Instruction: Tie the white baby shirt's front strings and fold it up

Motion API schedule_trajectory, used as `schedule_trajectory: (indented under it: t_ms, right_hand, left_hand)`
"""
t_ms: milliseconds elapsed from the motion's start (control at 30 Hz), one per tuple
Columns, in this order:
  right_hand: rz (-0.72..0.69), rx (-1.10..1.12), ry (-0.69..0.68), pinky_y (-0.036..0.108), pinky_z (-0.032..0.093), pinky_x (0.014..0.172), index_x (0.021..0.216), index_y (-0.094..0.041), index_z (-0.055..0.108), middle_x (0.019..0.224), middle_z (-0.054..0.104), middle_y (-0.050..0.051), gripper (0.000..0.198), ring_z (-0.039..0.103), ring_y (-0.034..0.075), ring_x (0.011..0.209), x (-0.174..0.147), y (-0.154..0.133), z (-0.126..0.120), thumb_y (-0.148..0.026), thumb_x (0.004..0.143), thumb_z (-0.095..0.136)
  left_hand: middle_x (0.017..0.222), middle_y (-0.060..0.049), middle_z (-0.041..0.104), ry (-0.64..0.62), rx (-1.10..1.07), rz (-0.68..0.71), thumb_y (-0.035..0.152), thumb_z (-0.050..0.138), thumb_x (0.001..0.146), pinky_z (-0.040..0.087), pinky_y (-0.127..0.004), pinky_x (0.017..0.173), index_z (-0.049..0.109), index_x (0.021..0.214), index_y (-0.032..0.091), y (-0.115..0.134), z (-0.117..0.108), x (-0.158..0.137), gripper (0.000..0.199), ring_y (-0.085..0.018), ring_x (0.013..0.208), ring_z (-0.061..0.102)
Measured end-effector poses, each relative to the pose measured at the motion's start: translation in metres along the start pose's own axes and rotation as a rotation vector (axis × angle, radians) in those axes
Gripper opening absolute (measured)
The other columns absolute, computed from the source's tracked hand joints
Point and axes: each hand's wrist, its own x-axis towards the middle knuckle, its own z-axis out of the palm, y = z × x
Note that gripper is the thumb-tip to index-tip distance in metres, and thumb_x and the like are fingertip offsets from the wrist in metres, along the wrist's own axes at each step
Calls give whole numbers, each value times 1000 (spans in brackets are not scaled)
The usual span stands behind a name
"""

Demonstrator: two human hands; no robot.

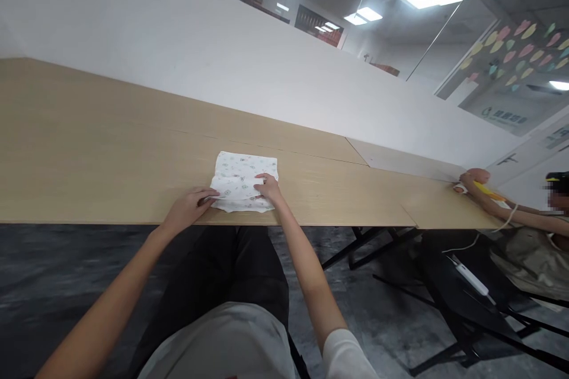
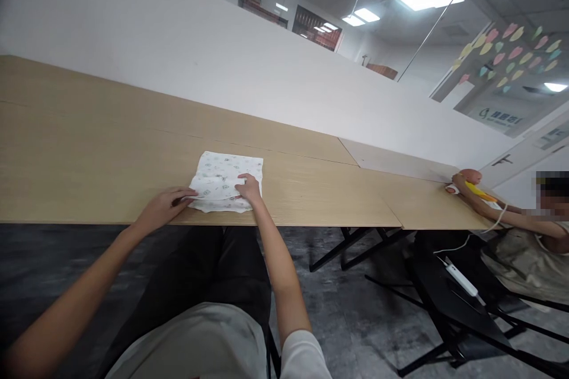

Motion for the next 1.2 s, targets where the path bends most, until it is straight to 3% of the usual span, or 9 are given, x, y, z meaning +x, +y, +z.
schedule_trajectory:
  t_ms: [200, 300, 433, 567, 667, 767, 867, 1033, 1200]
  right_hand:
    - [-57, -140, 30, 20, 56, 48, 118, -19, 68, 87, 51, -2, 43, 53, 7, 59, 2, 10, -2, -9, 77, 62]
    - [-83, -251, 39, 23, 58, 57, 122, -19, 68, 89, 58, 0, 45, 59, 10, 62, 0, 10, -2, -11, 79, 61]
    - [-205, -571, 75, 30, 56, 89, 122, -18, 68, 109, 67, 7, 41, 67, 19, 95, -11, 4, 0, -11, 82, 64]
    - [-277, -827, 104, 33, 53, 92, 132, -16, 62, 131, 60, 16, 44, 65, 23, 107, -23, -7, -11, -15, 88, 60]
    - [-352, -884, 111, 32, 51, 92, 131, -15, 63, 132, 60, 16, 42, 63, 23, 110, -28, -11, -36, -8, 91, 52]
    - [-457, -946, 25, 30, 46, 97, 118, -15, 72, 121, 68, 13, 44, 62, 21, 111, -30, -4, -65, 3, 89, 44]
    - [-502, -1019, -58, 32, 43, 99, 111, -15, 76, 114, 72, 12, 41, 62, 22, 109, -31, 11, -83, 2, 90, 45]
    - [-549, -1046, -65, 33, 43, 99, 114, -20, 77, 119, 72, 11, 40, 63, 22, 112, -36, 30, -84, -1, 93, 49]
    - [-591, -961, -68, 36, 44, 102, 107, -18, 79, 126, 69, 14, 34, 61, 23, 117, -38, 35, -82, -2, 91, 53]
  left_hand:
    - [117, -12, 73, -5, 18, 39, 69, 35, 88, 48, -47, 103, 77, 101, 23, -6, 0, 1, 64, -31, 115, 63]
    - [119, -12, 72, -12, 19, 38, 66, 36, 88, 48, -48, 103, 78, 101, 22, -6, 1, 0, 62, -31, 114, 63]
    - [120, -12, 72, -27, 1, 27, 62, 42, 85, 46, -49, 106, 79, 100, 23, -3, -1, 1, 56, -32, 115, 63]
    - [123, -11, 72, -91, -222, -8, 57, 47, 83, 43, -46, 111, 77, 103, 21, -12, -14, 3, 51, -30, 119, 62]
    - [125, -11, 71, -36, -285, -14, 52, 45, 85, 38, -45, 115, 75, 106, 19, -25, -29, 5, 50, -28, 126, 57]
    - [123, -13, 71, -47, -123, 63, 54, 47, 84, 39, -46, 113, 75, 108, 18, -33, -34, 7, 52, -28, 122, 58]
    - [124, -13, 69, -103, -9, 116, 58, 45, 84, 42, -45, 110, 77, 109, 21, -32, -28, 13, 55, -28, 118, 60]
    - [125, -10, 67, -145, 26, 107, 64, 43, 84, 44, -43, 107, 78, 106, 28, -32, -19, 21, 55, -29, 116, 60]
    - [120, -13, 65, -153, 29, 133, 65, 41, 85, 46, -42, 105, 78, 103, 25, -30, -21, 19, 57, -28, 113, 61]
